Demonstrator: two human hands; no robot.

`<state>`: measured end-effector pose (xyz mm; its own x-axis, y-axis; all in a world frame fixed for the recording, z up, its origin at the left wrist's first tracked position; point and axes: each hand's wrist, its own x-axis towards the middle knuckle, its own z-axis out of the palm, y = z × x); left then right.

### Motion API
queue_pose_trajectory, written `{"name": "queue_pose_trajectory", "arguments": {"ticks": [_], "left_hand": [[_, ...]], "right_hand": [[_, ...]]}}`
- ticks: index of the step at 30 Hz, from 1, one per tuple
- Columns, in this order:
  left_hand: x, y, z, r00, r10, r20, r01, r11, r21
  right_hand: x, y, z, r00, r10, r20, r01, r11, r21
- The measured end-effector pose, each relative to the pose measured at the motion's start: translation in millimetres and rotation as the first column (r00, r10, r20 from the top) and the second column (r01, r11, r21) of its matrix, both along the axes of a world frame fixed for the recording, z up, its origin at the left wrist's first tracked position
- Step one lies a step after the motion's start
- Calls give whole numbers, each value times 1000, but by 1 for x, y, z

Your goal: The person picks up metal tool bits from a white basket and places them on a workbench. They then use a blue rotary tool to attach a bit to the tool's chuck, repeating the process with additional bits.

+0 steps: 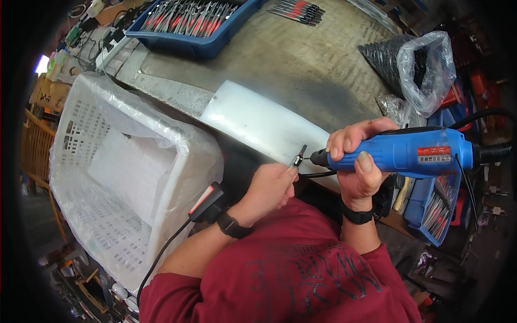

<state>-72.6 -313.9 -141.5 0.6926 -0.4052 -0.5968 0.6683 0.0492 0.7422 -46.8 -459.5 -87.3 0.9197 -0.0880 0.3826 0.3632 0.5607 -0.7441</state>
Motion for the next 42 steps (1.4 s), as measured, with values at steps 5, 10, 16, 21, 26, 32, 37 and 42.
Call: {"name": "queue_pose_trajectory", "arguments": {"ticks": [5, 10, 16, 21, 26, 32, 37, 42], "left_hand": [[1, 0, 0, 1000, -13, -5, 13, 1000, -6], [1, 0, 1, 999, -22, 25, 22, 1000, 12], [1, 0, 1, 998, -26, 56, 25, 1000, 19], [1, 0, 0, 997, -26, 69, 23, 999, 40], [1, -1, 1, 996, -28, 82, 25, 999, 40], [4, -1, 0, 990, -62, 129, 48, 993, 111], [3, 0, -1, 991, -50, 128, 35, 993, 116], [2, 0, 1, 987, -51, 153, 30, 991, 132]], "right_hand": [[2, 4, 1, 1000, 24, 8, -23, 999, -48], [3, 5, -1, 999, 12, -32, -15, 996, -92], [3, 5, -2, 999, 12, -38, -16, 996, -83], [3, 6, -1, 999, 9, -35, -12, 996, -89], [2, 8, -2, 999, -18, -39, 12, 988, -151], [7, 14, -15, 965, -260, 37, 247, 850, -465], [9, 16, -22, 969, -242, 50, 228, 801, -554], [7, 15, -16, 975, -222, 20, 198, 824, -531]]}}
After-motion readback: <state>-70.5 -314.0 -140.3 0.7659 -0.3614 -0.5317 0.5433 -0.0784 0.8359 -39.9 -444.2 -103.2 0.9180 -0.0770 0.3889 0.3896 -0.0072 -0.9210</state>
